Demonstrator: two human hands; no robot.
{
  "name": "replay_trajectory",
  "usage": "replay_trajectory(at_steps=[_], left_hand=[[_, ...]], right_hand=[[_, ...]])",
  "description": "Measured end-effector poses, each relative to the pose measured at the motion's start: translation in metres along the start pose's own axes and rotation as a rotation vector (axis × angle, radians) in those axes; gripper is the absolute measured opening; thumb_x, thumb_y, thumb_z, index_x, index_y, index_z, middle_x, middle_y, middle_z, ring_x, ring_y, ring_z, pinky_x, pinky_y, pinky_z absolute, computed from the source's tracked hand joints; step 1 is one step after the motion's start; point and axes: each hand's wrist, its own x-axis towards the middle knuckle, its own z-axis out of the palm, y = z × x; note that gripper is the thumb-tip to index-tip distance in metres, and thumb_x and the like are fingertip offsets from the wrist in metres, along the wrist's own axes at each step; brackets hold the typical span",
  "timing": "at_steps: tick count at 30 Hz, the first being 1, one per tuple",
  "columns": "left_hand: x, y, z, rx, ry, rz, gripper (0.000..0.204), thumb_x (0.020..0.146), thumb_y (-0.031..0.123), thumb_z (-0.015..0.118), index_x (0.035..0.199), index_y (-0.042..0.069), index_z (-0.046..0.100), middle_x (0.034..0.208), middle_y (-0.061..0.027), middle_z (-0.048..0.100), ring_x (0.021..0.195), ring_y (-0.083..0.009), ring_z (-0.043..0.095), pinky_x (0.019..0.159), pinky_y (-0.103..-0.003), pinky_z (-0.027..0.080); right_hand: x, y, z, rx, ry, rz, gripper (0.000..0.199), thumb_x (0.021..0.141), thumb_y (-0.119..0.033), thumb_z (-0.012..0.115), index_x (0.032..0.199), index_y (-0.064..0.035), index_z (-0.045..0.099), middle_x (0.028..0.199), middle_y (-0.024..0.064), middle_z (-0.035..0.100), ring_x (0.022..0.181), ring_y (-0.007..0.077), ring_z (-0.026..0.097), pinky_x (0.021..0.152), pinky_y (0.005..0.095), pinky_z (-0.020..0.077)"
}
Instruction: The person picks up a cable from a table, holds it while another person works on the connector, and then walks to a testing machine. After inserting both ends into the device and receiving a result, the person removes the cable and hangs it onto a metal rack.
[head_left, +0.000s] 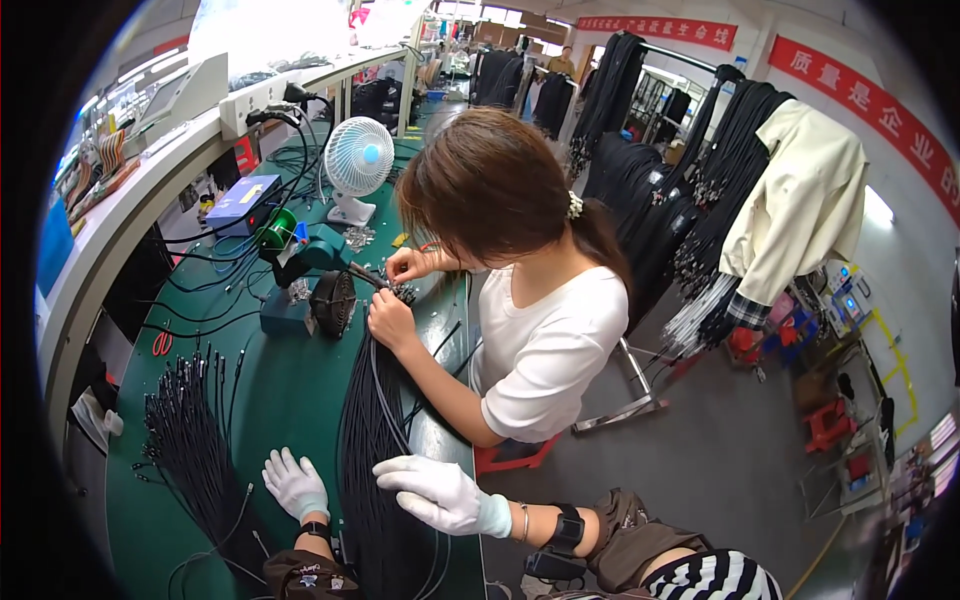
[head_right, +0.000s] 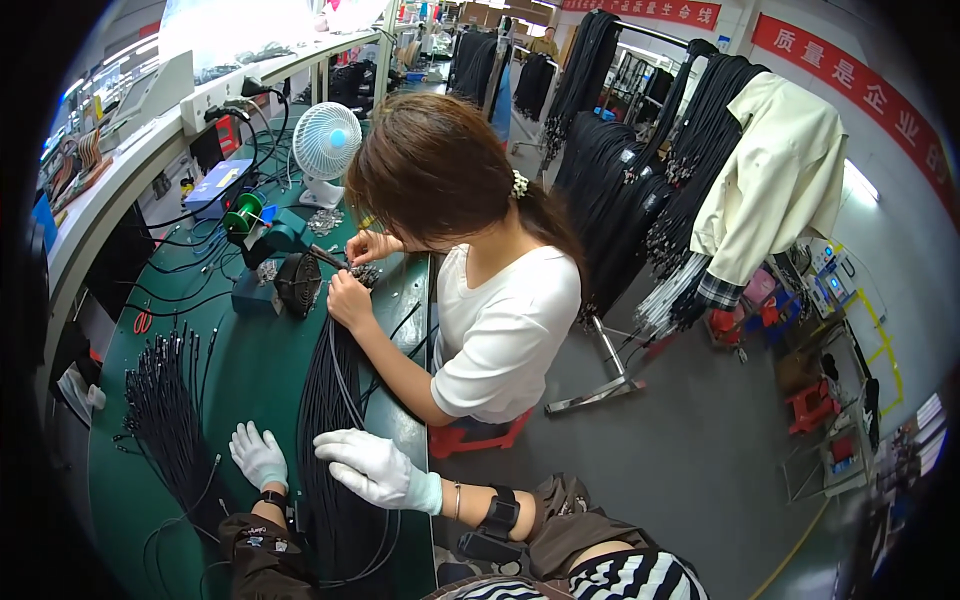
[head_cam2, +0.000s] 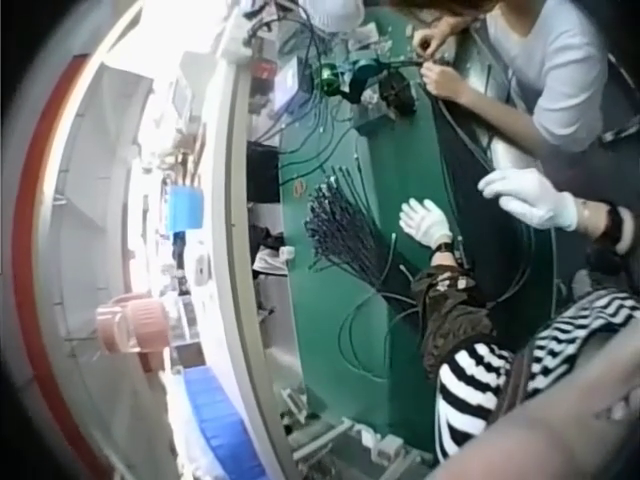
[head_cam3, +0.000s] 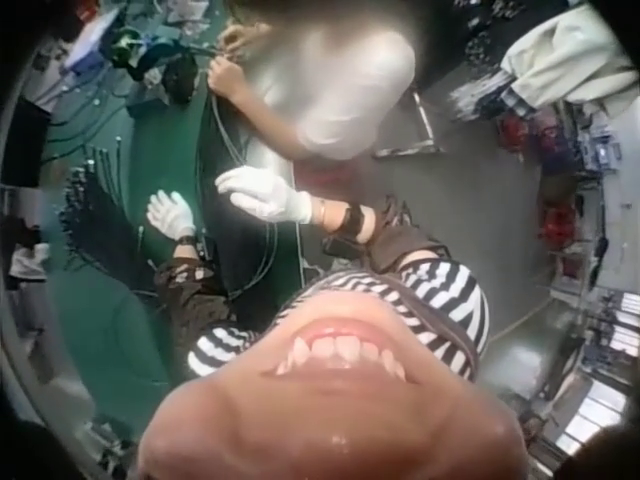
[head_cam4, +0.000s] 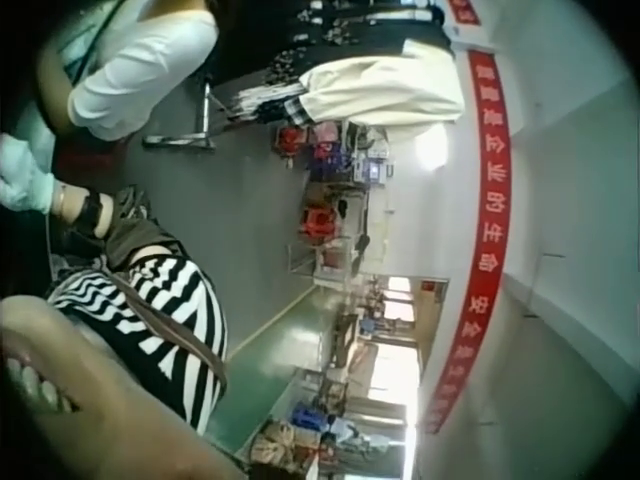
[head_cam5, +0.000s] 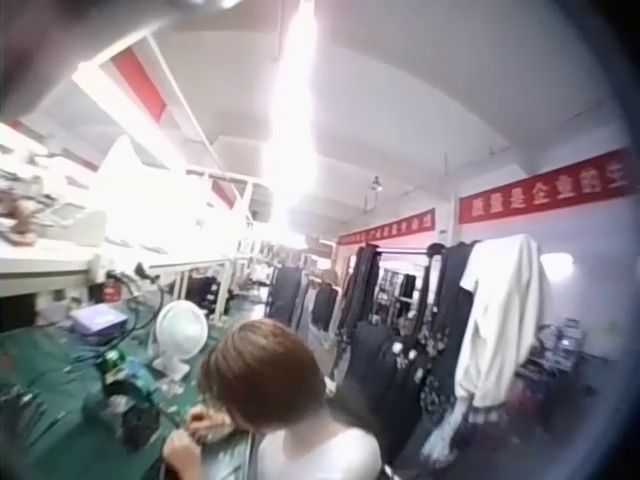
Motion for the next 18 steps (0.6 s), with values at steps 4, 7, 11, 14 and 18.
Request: replay_trajectory(at_steps=[4, 7, 11, 14, 18], left_hand=[[0.002, -0.001, -0.004, 0.003, 0.016, 0.013, 0.039, 0.086, 0.03, 0.044, 0.118, 0.007, 0.05, 0.126, -0.0089, 0.045, 0.119, -0.0261, 0.039, 0.103, -0.039, 0.025], [0.004, -0.004, -0.005, 0.005, 0.031, 0.034, 0.04, 0.085, 0.031, 0.045, 0.118, 0.008, 0.05, 0.124, -0.0091, 0.046, 0.118, -0.0261, 0.04, 0.102, -0.039, 0.026], [0.006, -0.008, -0.001, 0.02, 0.112, 0.073, 0.038, 0.083, 0.032, 0.047, 0.112, 0.008, 0.053, 0.121, -0.009, 0.049, 0.116, -0.0261, 0.042, 0.102, -0.04, 0.027], [0.008, -0.009, 0.004, 0.019, 0.067, 0.042, 0.039, 0.084, 0.033, 0.046, 0.113, 0.009, 0.053, 0.123, -0.0086, 0.048, 0.117, -0.0259, 0.041, 0.102, -0.04, 0.026], [0.009, -0.011, 0.007, 0.039, -0.038, 0.013, 0.042, 0.086, 0.035, 0.042, 0.119, 0.011, 0.049, 0.128, -0.0078, 0.044, 0.121, -0.0244, 0.037, 0.104, -0.039, 0.024]], right_hand=[[-0.026, 0.038, 0.019, -0.067, 0.01, 0.175, 0.034, 0.081, -0.015, 0.052, 0.111, 0.0014, 0.05, 0.117, 0.0217, 0.049, 0.106, 0.036, 0.05, 0.091, 0.0394, 0.04], [-0.046, 0.068, 0.041, -0.476, 0.119, 0.266, 0.04, 0.08, -0.021, 0.054, 0.114, -0.0009, 0.048, 0.12, 0.0227, 0.045, 0.111, 0.0368, 0.045, 0.095, 0.0404, 0.0368], [-0.061, 0.091, 0.067, -0.577, 0.172, 0.351, 0.053, 0.078, -0.023, 0.057, 0.122, 0.0001, 0.039, 0.125, 0.0246, 0.04, 0.117, 0.0395, 0.038, 0.099, 0.0427, 0.0309], [-0.063, 0.096, 0.073, -0.629, 0.147, 0.334, 0.055, 0.076, -0.021, 0.058, 0.123, 0.0005, 0.037, 0.125, 0.0249, 0.039, 0.117, 0.0396, 0.038, 0.099, 0.0437, 0.0305], [-0.06, 0.097, 0.071, -0.594, 0.156, 0.282, 0.053, 0.075, -0.019, 0.059, 0.12, 0.0011, 0.039, 0.123, 0.0235, 0.041, 0.115, 0.0389, 0.04, 0.098, 0.0438, 0.0314]])
